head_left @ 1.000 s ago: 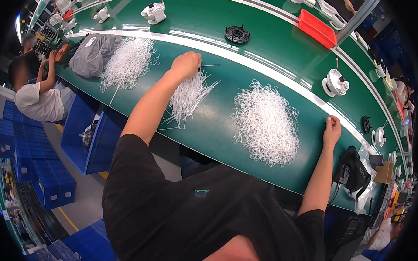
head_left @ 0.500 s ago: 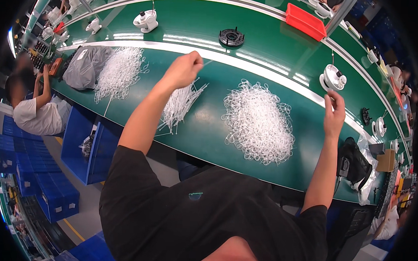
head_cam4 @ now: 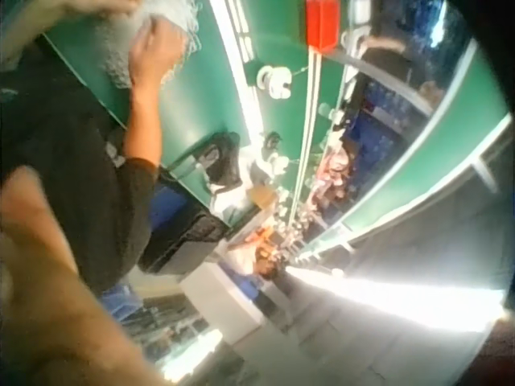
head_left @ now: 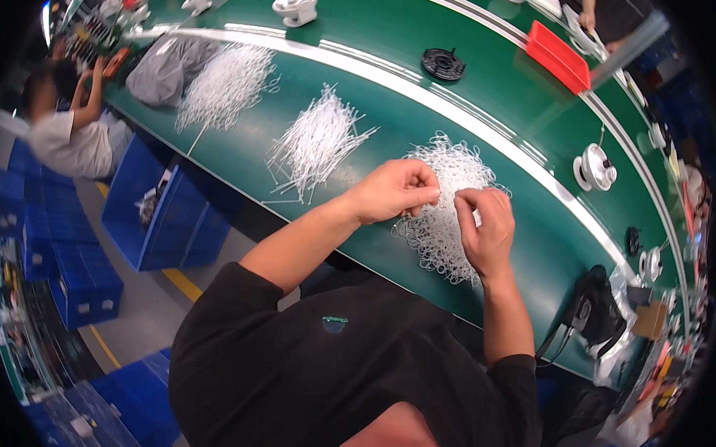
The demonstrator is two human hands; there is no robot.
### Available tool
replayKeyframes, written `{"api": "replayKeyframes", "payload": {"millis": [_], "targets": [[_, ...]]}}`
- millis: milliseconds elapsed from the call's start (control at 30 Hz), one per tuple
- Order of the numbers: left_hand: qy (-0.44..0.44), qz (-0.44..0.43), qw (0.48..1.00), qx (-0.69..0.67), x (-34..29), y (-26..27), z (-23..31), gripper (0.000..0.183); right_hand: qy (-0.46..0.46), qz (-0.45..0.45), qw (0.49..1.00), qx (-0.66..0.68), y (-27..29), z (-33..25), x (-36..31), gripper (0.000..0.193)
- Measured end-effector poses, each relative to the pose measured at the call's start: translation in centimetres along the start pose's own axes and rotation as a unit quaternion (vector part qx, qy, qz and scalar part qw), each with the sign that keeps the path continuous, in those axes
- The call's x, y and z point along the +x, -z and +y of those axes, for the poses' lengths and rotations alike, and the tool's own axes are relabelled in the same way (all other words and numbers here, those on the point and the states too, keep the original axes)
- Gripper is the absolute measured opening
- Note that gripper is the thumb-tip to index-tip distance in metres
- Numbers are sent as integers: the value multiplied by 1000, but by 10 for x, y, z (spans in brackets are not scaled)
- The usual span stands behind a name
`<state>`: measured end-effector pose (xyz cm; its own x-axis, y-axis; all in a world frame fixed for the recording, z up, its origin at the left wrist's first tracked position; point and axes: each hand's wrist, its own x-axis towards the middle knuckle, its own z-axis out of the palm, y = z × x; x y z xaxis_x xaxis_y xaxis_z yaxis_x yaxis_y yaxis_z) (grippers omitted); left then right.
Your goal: The person assembles small white electronic devices on a green workbench. They pick up white zip ties, thread them through the device casing, and secure them using a handheld tool. The person repeats this process for multiple units, moving finished items aside.
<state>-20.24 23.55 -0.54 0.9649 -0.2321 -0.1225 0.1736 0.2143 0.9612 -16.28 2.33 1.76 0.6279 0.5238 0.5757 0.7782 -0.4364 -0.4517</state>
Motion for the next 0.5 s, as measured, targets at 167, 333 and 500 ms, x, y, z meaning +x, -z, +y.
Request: {"api": "replayKeyframes", "payload": {"millis": [167, 333, 500], "targets": [[-97, 86, 986, -106, 8, -21, -12, 16, -299, 23, 849, 435, -22, -6, -7, 14], [-116, 77, 984, -110, 13, -26, -25, 13, -336, 2, 806, 487, -25, -9, -14, 15], [-142, 125, 973, -130, 14, -32, -30, 9, -337, -22, 815, 470, -29, -6, -20, 12]]}}
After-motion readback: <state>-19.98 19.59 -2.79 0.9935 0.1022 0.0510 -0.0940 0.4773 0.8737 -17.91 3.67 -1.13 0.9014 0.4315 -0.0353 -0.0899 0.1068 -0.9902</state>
